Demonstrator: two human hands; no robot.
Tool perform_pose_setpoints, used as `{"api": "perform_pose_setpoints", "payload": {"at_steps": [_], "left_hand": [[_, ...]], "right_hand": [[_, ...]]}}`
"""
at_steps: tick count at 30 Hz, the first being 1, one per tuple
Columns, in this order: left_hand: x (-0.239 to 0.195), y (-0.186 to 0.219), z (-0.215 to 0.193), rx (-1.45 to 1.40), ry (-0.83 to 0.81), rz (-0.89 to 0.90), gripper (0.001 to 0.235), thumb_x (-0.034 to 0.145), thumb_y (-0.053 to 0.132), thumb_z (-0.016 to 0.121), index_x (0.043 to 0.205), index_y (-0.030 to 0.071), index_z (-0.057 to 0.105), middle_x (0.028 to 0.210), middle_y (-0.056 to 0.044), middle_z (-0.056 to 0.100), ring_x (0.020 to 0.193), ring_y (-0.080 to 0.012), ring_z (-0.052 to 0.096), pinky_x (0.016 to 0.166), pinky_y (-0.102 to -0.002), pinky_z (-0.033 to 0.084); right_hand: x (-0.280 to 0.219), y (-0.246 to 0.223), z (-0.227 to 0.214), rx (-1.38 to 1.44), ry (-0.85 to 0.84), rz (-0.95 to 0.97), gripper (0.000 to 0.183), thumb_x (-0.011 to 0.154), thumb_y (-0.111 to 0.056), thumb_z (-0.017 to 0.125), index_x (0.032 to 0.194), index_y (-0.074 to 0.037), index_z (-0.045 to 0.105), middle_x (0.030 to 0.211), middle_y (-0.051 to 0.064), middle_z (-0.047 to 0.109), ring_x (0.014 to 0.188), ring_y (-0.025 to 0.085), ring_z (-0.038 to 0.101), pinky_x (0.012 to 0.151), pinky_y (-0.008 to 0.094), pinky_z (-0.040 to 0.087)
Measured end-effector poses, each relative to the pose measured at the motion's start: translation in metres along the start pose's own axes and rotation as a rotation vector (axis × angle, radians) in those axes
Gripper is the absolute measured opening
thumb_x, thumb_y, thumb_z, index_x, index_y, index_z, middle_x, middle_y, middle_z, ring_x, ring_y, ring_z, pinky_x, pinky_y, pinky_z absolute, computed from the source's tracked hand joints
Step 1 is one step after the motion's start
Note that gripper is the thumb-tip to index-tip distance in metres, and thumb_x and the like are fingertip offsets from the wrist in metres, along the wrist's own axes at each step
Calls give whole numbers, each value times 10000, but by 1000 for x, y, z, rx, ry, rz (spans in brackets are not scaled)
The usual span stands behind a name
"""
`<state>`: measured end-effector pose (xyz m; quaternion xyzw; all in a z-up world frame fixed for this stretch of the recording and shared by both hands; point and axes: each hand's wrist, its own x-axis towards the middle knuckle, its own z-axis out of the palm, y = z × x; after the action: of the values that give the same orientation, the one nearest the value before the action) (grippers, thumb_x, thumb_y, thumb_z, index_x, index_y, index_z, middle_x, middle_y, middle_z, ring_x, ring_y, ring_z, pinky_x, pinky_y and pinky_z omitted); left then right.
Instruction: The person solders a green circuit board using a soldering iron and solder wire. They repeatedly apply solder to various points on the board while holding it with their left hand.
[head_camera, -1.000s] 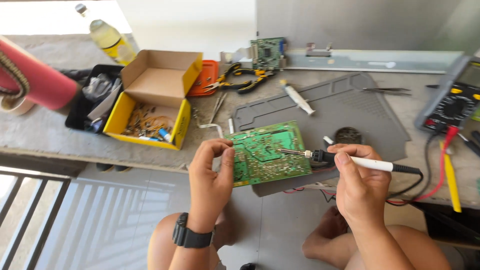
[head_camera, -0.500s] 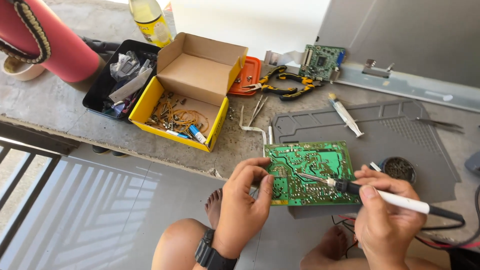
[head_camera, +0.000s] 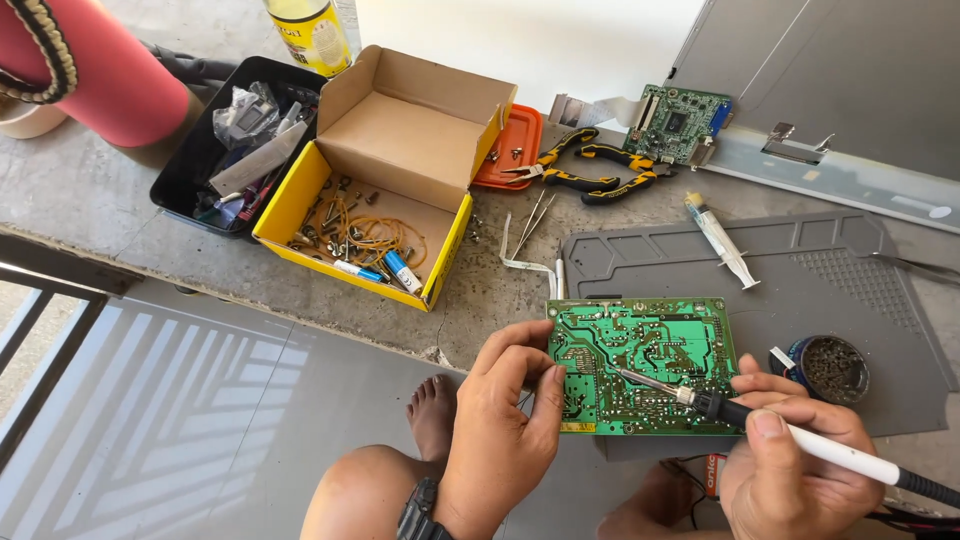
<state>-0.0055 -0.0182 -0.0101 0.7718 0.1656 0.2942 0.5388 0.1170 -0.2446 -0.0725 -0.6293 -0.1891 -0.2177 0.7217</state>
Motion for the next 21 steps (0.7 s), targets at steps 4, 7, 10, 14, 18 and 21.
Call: {"api": "perform_pose_setpoints", "payload": {"at_steps": [4, 7, 10, 14, 18, 21], "left_hand": [[-1, -1, 2, 13, -2, 3, 94, 1069, 95, 716, 981, 82, 684, 1391, -154, 763, 1271, -290, 804, 998, -393, 621], [-1, 0, 3, 15, 6, 11, 94, 1072, 92, 716, 985, 84, 681, 1391, -162, 756, 1276, -287, 794, 996, -389, 618], [-1, 1, 4, 17, 17, 26, 100, 1074, 83, 714, 983, 82, 674, 1383, -172, 755, 1274, -287, 792, 1004, -390, 615], [-1, 2, 5, 18, 22, 40, 98, 1078, 78, 710, 987, 79, 673, 1375, -171, 750, 1272, -292, 789, 1010, -389, 612], [-2, 0, 7, 40, 33, 69, 78, 1073, 72, 714, 1006, 73, 675, 1373, -179, 752, 1271, -300, 786, 1019, -398, 616], [-1, 1, 7, 20, 44, 64, 83, 1076, 67, 716, 1000, 73, 683, 1366, -178, 757, 1271, -286, 793, 1014, -380, 623]], "right_hand": [[-1, -6, 4, -45, -25, 10, 122, 1051, -87, 677, 1069, -9, 585, 897, 211, 602, 1009, 379, 753, 1301, 616, 760], [-1, -7, 4, -45, -27, 25, 136, 1051, -90, 687, 1081, -4, 586, 932, 240, 623, 1023, 371, 757, 1321, 610, 753], [-1, -7, 4, -47, -35, 45, 155, 1054, -104, 703, 1094, -2, 593, 953, 246, 647, 1037, 362, 766, 1343, 600, 748], [-2, -6, 4, -52, -15, 67, 152, 1044, -112, 722, 1078, -16, 610, 928, 219, 656, 1006, 350, 775, 1336, 588, 760], [-1, -6, 4, -53, -30, 61, 123, 1047, -92, 693, 1079, -14, 604, 934, 221, 649, 1005, 356, 767, 1338, 600, 747], [0, -6, 3, -47, -44, 56, 124, 1056, -87, 694, 1091, -12, 603, 947, 219, 657, 1016, 357, 768, 1349, 606, 741]]}}
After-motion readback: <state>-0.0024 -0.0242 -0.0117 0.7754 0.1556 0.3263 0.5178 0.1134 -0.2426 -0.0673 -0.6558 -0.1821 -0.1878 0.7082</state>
